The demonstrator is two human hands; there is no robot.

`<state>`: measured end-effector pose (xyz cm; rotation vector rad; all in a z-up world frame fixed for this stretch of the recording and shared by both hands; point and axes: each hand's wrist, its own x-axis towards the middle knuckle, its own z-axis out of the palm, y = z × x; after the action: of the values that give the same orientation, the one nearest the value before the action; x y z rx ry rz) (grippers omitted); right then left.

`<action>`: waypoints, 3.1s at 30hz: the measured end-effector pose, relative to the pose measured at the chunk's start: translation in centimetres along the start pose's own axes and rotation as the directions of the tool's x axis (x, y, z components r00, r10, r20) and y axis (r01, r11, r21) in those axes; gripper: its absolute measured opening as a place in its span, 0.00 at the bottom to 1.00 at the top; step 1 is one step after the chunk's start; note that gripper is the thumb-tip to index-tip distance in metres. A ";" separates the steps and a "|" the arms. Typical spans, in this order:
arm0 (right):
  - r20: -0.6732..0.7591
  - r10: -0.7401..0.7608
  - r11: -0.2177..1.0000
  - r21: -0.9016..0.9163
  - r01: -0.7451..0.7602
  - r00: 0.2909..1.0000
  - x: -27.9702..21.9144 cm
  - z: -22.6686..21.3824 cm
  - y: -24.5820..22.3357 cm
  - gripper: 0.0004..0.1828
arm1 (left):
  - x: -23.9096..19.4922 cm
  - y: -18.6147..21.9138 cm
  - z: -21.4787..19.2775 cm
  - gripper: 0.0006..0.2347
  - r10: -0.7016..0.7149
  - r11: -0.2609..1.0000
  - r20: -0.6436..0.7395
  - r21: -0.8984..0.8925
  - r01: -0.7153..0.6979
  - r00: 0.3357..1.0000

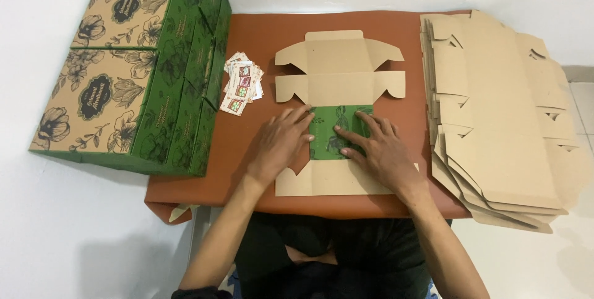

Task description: Assembling cardboard boxes by folding flat templates and applying stickers.

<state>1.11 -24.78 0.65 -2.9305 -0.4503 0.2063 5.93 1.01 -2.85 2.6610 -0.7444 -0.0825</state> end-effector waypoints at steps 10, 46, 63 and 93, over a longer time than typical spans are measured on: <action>-0.012 0.006 1.000 0.001 -0.006 1.000 0.1 0.0 -0.1 0.26 | 0.8 0.7 -1.7 0.21 0.107 0.988 0.004 0.110 -0.107 0.994; 0.005 0.013 0.991 0.130 -0.014 1.000 0.1 -2.7 1.3 0.30 | -2.6 3.8 -0.6 0.42 -0.048 0.996 0.037 -0.074 0.050 0.998; -0.003 0.369 0.502 0.842 -0.197 0.929 11.4 -3.0 12.8 0.31 | -5.8 3.1 -0.6 0.20 -0.173 0.974 -0.126 -0.169 0.151 0.977; -0.119 0.633 0.764 -0.065 -0.643 0.765 -11.5 -9.2 5.0 0.32 | -3.6 1.9 2.7 0.38 0.092 0.995 -0.079 0.033 -0.089 0.993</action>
<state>-6.88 -34.39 9.98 -3.0547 0.6009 0.1300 1.50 0.46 -4.79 2.6365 -0.8448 0.0595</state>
